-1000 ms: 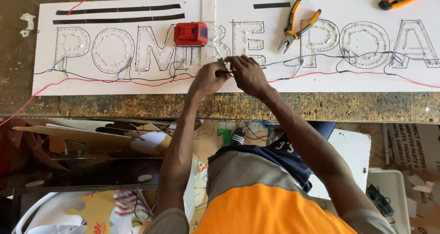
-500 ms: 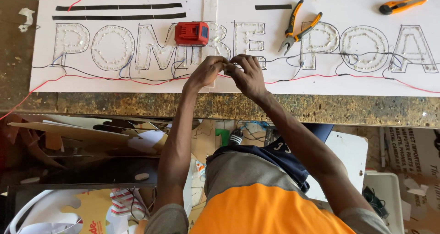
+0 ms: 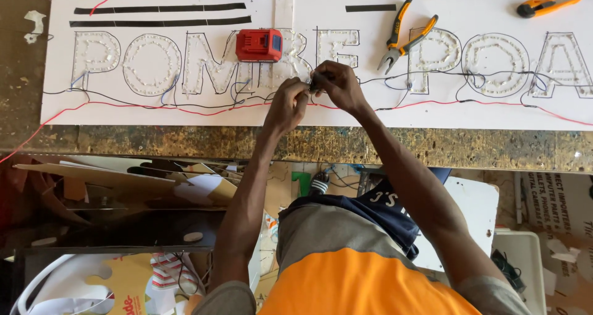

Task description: Wire an LED sign by connecting electrical wires using stripping and taping techniques

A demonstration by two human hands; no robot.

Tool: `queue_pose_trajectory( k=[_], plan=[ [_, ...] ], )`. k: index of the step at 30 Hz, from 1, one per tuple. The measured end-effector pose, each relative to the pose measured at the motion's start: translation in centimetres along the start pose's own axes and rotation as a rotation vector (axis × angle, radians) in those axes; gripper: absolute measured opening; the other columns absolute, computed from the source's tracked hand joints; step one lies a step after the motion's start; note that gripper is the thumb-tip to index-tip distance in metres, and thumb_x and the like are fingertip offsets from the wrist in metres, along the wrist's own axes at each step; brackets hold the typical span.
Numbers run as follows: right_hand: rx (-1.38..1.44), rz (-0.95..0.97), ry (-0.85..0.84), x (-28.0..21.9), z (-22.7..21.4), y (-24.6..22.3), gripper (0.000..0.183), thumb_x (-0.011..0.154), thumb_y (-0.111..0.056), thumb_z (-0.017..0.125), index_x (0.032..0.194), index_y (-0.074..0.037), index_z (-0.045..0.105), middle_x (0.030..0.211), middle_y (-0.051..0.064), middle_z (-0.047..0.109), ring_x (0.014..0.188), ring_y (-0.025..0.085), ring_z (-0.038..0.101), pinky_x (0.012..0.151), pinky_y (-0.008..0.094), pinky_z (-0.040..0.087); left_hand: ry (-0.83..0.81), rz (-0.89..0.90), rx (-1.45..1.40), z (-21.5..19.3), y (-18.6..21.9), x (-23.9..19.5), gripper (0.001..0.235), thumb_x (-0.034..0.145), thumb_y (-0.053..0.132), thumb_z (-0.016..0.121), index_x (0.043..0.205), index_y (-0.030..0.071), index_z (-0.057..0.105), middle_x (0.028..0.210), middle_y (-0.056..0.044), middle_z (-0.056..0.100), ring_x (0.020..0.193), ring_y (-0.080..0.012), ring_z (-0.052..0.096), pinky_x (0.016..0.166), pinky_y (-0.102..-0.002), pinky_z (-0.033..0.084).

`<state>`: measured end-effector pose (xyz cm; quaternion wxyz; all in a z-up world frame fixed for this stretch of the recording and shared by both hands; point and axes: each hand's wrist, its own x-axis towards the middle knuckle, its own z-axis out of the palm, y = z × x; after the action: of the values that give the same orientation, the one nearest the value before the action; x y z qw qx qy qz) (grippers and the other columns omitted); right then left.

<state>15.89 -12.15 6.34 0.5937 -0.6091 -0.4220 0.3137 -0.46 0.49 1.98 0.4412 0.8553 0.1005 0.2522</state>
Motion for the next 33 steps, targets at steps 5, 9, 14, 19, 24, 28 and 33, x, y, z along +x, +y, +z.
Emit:
queue_pose_trajectory(
  k=[5, 9, 14, 19, 24, 28, 33],
  plan=[
    [-0.036, 0.042, -0.027, 0.1, 0.1, -2.4, 0.020, 0.111, -0.014, 0.068, 0.097, -0.004, 0.077, 0.079, 0.015, 0.078, 0.075, 0.024, 0.083, 0.080, 0.034, 0.064, 0.017, 0.009, -0.042, 0.5, -1.2, 0.2, 0.012, 0.106, 0.013, 0.065, 0.097, 0.009, 0.071, 0.084, -0.012, 0.058, 0.084, -0.0329, 0.065, 0.085, -0.047, 0.055],
    [-0.084, 0.074, 0.032, 0.8, 0.5, 0.2, 0.026, 0.109, -0.023, 0.071, 0.093, -0.004, 0.078, 0.065, 0.015, 0.071, 0.054, 0.021, 0.075, 0.060, 0.030, 0.060, 0.063, 0.070, 0.005, 0.6, 1.3, 0.0, 0.018, 0.110, 0.010, 0.058, 0.099, 0.010, 0.073, 0.084, -0.010, 0.056, 0.081, -0.0335, 0.062, 0.087, -0.043, 0.054],
    [-0.178, 0.126, 0.054, 2.3, 0.5, 0.3, 0.032, 0.107, -0.024, 0.070, 0.082, -0.006, 0.076, 0.057, 0.013, 0.069, 0.046, 0.019, 0.072, 0.050, 0.026, 0.055, 0.095, 0.171, 0.180, 0.8, -0.1, 0.3, 0.010, 0.108, 0.009, 0.066, 0.100, 0.009, 0.073, 0.084, -0.006, 0.055, 0.082, -0.0323, 0.062, 0.084, -0.044, 0.053],
    [-0.247, 0.267, 0.127, 2.7, 1.0, -0.2, 0.035, 0.107, -0.027, 0.070, 0.081, -0.006, 0.079, 0.056, 0.013, 0.070, 0.047, 0.020, 0.075, 0.050, 0.027, 0.057, 0.302, 0.257, 0.393, 3.1, -2.1, 0.1, 0.018, 0.103, 0.016, 0.082, 0.116, 0.009, 0.072, 0.084, -0.005, 0.052, 0.080, -0.0305, 0.060, 0.082, -0.045, 0.053],
    [-0.285, 0.286, 0.124, 3.6, 0.9, 2.1, 0.041, 0.108, -0.035, 0.073, 0.079, -0.007, 0.079, 0.056, 0.013, 0.070, 0.045, 0.021, 0.074, 0.049, 0.027, 0.055, 0.282, 0.325, 0.518, 2.8, -3.7, 0.5, 0.017, 0.105, 0.011, 0.077, 0.121, 0.015, 0.076, 0.088, -0.004, 0.061, 0.082, -0.0300, 0.064, 0.076, -0.044, 0.051],
    [-0.301, 0.320, 0.154, 3.3, 0.2, 2.7, 0.034, 0.113, -0.038, 0.072, 0.123, -0.007, 0.080, 0.058, 0.010, 0.073, 0.044, 0.021, 0.076, 0.053, 0.032, 0.062, 0.181, 0.299, 0.504, 1.3, -1.7, 0.8, 0.025, 0.098, 0.008, 0.080, 0.120, 0.017, 0.075, 0.092, -0.005, 0.064, 0.087, -0.0322, 0.066, 0.081, -0.047, 0.052],
    [-0.053, 0.035, -0.146, -0.3, -1.7, -0.8, 0.100, 0.109, -0.005, 0.080, 0.182, -0.006, 0.012, 0.123, 0.024, 0.066, 0.095, 0.034, 0.081, 0.091, 0.045, 0.068, -0.075, -0.186, 0.027, -0.2, -1.1, 1.0, 0.013, 0.099, 0.015, 0.078, 0.111, 0.014, 0.085, 0.091, -0.016, 0.081, 0.090, -0.0404, 0.079, 0.083, -0.047, 0.059]
  ],
)
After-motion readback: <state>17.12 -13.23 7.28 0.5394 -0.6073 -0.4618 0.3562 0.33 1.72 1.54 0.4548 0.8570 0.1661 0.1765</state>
